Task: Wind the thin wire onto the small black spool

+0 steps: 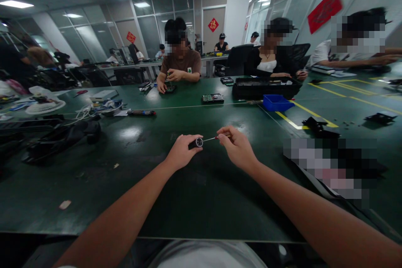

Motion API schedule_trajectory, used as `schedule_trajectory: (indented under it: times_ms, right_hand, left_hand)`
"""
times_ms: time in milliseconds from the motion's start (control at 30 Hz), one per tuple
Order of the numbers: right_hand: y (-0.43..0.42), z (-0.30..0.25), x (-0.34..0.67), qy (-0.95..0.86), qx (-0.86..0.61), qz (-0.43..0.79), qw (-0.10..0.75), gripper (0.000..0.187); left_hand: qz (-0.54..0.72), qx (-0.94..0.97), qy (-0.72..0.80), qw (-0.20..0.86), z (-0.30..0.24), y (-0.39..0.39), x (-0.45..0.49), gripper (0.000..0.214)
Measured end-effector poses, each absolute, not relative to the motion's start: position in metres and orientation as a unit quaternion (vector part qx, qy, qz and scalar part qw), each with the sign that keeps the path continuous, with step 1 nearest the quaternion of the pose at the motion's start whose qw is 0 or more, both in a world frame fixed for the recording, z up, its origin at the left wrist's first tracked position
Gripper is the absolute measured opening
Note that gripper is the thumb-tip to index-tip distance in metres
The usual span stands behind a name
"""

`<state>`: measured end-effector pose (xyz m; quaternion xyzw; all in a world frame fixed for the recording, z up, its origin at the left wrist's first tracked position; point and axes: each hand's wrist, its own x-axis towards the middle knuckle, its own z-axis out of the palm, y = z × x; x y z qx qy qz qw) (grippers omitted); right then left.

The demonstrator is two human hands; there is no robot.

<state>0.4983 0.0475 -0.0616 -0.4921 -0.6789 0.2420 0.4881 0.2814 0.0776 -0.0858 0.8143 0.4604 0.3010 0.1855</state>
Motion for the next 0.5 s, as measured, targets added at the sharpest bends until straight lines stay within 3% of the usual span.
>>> schedule_trajectory:
  times_ms: [167,300,500]
  right_hand:
    - [0.0493,-0.0637,0.4992,-0.67,-0.54,0.229,0.455,0.037]
    - [0.0502,-0.0661,0.499,-0.677,-0.511,0.232,0.476,0.026]
    - [0.0496,-0.0656,0.4984,-0.674,-0.522,0.236,0.467,0.033]
  left_hand:
    - [0.292,0.823,0.456,0.174,-0.0869,0.0779,0.282,0.039]
    - [0.293,0.818,0.465,0.166,-0.0855,0.0772,0.2818,0.038]
    - [0.294,0.816,0.468,0.169,-0.0854,0.0772,0.2814,0.037]
